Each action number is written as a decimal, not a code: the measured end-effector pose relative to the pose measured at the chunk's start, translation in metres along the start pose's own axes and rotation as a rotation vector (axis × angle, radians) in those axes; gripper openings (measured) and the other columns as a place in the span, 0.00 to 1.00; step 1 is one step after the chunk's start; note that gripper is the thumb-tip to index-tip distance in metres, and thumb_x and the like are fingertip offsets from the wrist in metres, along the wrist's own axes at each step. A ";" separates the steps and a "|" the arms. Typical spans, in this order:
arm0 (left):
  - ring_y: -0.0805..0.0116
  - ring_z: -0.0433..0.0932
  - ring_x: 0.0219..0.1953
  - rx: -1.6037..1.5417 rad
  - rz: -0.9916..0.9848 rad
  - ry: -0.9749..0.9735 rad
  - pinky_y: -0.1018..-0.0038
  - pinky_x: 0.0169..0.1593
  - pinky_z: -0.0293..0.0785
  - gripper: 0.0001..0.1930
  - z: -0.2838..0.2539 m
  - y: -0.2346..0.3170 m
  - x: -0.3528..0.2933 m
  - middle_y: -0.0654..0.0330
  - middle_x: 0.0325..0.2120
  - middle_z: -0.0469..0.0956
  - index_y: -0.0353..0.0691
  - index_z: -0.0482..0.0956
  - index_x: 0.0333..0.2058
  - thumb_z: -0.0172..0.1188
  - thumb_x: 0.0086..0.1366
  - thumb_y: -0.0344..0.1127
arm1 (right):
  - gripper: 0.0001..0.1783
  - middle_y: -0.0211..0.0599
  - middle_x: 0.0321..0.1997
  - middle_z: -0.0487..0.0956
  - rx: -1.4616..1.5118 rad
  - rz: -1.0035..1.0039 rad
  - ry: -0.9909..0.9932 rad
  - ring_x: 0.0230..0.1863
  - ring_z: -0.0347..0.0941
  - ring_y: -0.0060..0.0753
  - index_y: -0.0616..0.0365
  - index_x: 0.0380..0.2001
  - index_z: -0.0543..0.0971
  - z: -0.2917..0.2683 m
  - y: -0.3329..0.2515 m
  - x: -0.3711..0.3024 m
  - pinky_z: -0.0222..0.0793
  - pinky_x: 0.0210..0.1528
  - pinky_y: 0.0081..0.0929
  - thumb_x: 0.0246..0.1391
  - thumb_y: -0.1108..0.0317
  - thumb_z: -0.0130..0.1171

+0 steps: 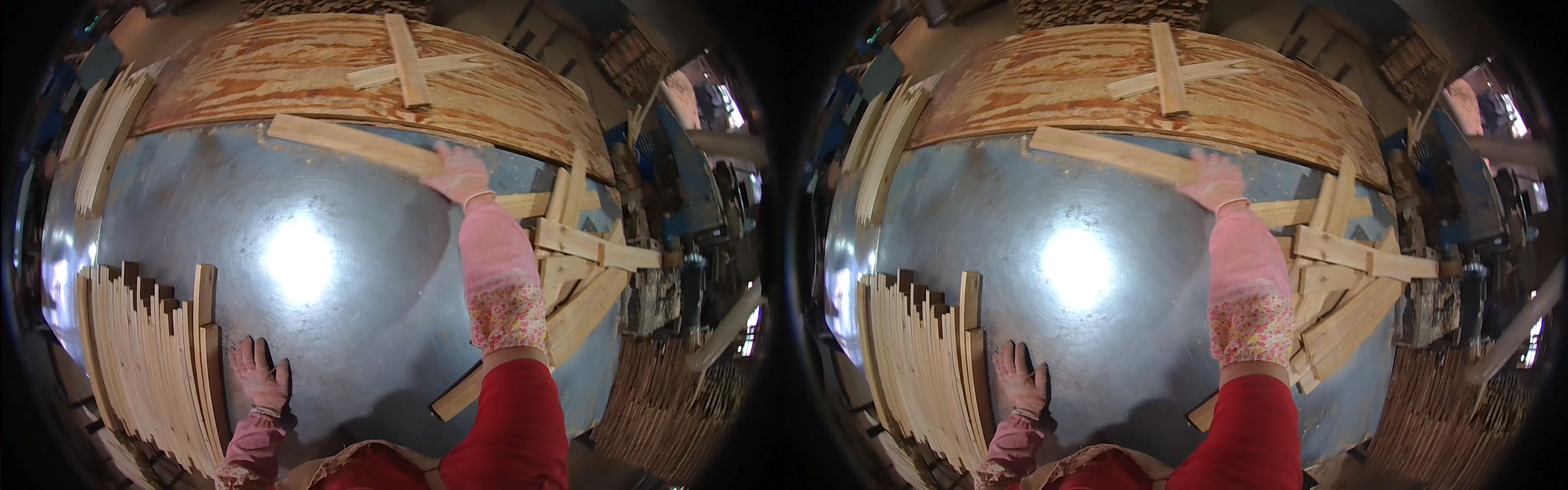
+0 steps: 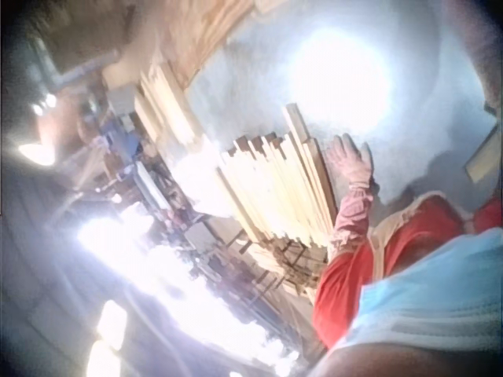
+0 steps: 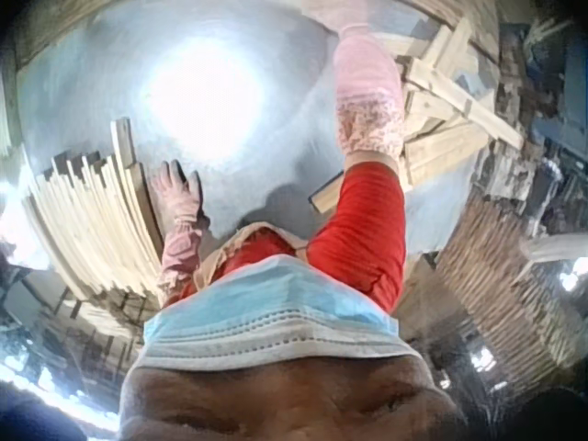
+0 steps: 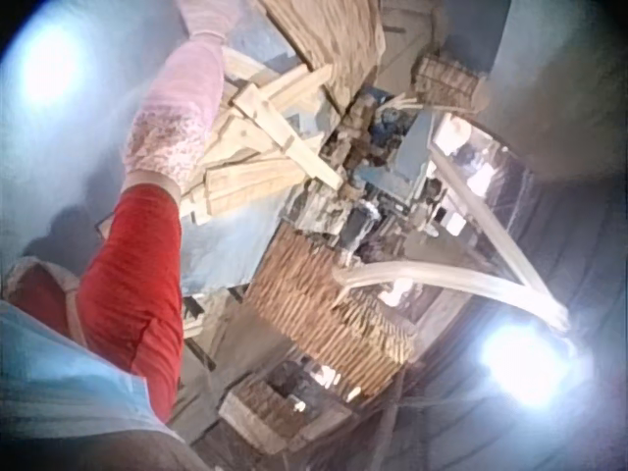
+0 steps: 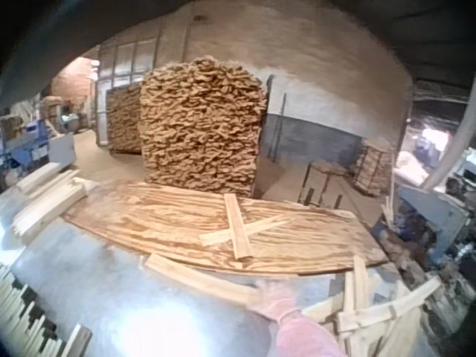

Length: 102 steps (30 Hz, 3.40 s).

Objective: The person sorts thin wooden slats on a metal table, picking them up from a scattered pile and arranging them into a neat stack. They handle the wood pieces by hand, aligning them and occasionally moving the stack to make space for more pieces.

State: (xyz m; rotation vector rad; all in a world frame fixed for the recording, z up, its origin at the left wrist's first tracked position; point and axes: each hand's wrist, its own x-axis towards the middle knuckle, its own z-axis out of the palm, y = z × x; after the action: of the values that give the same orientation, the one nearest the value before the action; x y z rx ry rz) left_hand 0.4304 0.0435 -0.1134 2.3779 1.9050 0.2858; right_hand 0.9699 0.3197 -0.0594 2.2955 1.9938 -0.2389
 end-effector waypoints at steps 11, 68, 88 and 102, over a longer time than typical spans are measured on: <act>0.68 0.83 0.42 -1.635 -0.509 -0.329 0.70 0.47 0.83 0.27 0.026 0.143 0.055 0.59 0.46 0.82 0.35 0.71 0.63 0.68 0.66 0.22 | 0.36 0.55 0.56 0.85 0.164 -0.093 -0.126 0.59 0.81 0.58 0.52 0.59 0.82 -0.036 0.034 -0.093 0.75 0.61 0.48 0.63 0.35 0.52; 0.65 0.82 0.48 -1.140 -0.418 -0.304 0.67 0.53 0.79 0.29 0.043 0.135 0.045 0.56 0.49 0.83 0.34 0.73 0.65 0.68 0.69 0.39 | 0.43 0.63 0.61 0.79 0.760 0.376 -0.057 0.64 0.73 0.66 0.56 0.71 0.70 0.048 0.103 -0.415 0.71 0.67 0.51 0.63 0.39 0.61; 0.48 0.70 0.68 0.542 -0.617 -0.113 0.51 0.70 0.64 0.43 -0.070 -0.136 -0.285 0.46 0.71 0.67 0.48 0.58 0.77 0.66 0.70 0.52 | 0.33 0.44 0.59 0.84 1.355 0.114 -0.204 0.58 0.81 0.37 0.65 0.69 0.73 -0.037 -0.003 -0.332 0.76 0.63 0.34 0.66 0.59 0.63; 0.63 0.83 0.49 -1.765 -0.683 -0.781 0.66 0.57 0.79 0.29 -0.065 -0.004 -0.179 0.52 0.46 0.84 0.27 0.71 0.65 0.63 0.73 0.42 | 0.38 0.46 0.57 0.83 0.841 0.003 0.167 0.58 0.79 0.48 0.59 0.72 0.70 0.062 -0.263 -0.471 0.73 0.63 0.45 0.64 0.54 0.65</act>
State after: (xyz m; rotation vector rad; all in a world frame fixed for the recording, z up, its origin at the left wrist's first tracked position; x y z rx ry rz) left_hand 0.3763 -0.1329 -0.0676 0.4832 0.9848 0.5147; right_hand 0.6429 -0.1121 -0.0278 2.8357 2.2552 -1.1047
